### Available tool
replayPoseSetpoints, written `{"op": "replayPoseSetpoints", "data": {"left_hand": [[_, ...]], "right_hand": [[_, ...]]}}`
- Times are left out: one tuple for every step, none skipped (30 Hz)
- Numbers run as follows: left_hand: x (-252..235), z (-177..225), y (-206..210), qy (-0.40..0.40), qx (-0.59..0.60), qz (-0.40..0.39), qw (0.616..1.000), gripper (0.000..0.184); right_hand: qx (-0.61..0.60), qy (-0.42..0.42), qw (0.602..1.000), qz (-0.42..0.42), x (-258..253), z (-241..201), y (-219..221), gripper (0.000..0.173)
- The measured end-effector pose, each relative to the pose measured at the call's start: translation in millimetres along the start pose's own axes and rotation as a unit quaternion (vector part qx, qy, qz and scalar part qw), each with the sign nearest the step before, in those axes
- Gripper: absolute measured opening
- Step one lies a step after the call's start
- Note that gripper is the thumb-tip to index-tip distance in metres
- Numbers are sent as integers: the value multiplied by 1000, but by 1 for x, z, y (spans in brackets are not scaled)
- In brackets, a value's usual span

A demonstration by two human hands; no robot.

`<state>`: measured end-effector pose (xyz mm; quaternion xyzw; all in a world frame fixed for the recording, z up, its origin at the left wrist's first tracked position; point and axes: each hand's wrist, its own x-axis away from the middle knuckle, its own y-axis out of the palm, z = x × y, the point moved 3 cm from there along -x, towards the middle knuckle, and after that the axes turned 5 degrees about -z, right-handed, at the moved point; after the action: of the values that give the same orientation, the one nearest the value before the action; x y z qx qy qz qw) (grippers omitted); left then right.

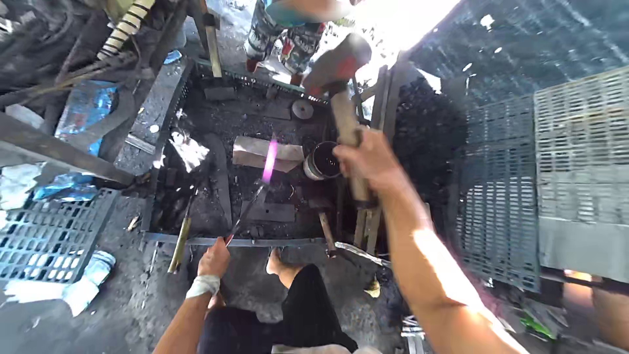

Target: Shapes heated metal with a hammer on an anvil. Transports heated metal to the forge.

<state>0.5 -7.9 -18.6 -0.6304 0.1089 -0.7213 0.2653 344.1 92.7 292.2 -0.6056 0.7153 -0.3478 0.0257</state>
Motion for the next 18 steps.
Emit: {"op": "replayPoseSetpoints", "data": {"left_hand": [[-2, -2, 1, 3, -5, 2, 1000, 43], [-4, -3, 1, 4, -9, 3, 1000, 44], [-4, -3, 0, 3, -11, 2, 1000, 44], [-2, -3, -1, -2, -12, -3, 1000, 44], [0, -3, -1, -8, -13, -9, 1000, 44], [2, -3, -1, -17, -13, -16, 1000, 44], [4, -3, 0, -30, -13, -27, 999, 45], [4, -3, 1, -45, -11, -40, 998, 46], [3, -3, 3, -59, -9, -48, 997, 45], [2, -3, 5, -71, -6, -50, 996, 44], [-1, -3, 9, -76, -3, -46, 996, 43], [-2, -3, 12, -72, 0, -40, 997, 44], [-1, -4, 13, -68, 2, -37, 997, 44], [7, -6, 14, -64, 2, -37, 997, 44], [15, -7, 10, -61, -1, -35, 998, 43], [19, -6, 4, -61, -1, -31, 998, 42], [27, -8, 3, -58, 0, -31, 998, 42], [35, -10, 3, -55, 1, -33, 998, 41]], "right_hand": [[40, -41, 998, 31, 20, -21, -22, 38], [79, -91, 990, 71, 32, -42, -41, 38], [121, -142, 976, 113, 37, -61, -58, 39], [161, -188, 955, 164, 34, -77, -70, 42], [180, -229, 932, 216, 22, -89, -76, 46], [184, -264, 909, 267, 6, -92, -73, 47], [176, -285, 892, 304, -10, -85, -59, 49], [163, -275, 894, 313, -24, -67, -32, 52], [148, -240, 907, 314, -42, -36, 4, 53], [132, -180, 929, 296, -63, 7, 47, 52], [105, -112, 955, 255, -87, 57, 93, 50], [66, -38, 979, 190, -112, 107, 134, 46], [26, 35, 993, 108, -133, 148, 164, 42], [-12, 100, 995, 25, -145, 168, 177, 41], [-50, 141, 988, -35, -150, 162, 170, 41], [-78, 136, 987, -45, -152, 133, 149, 39], [-91, 109, 989, -29, -143, 99, 123, 36], [-89, 79, 993, -6, -123, 68, 97, 36]]}}
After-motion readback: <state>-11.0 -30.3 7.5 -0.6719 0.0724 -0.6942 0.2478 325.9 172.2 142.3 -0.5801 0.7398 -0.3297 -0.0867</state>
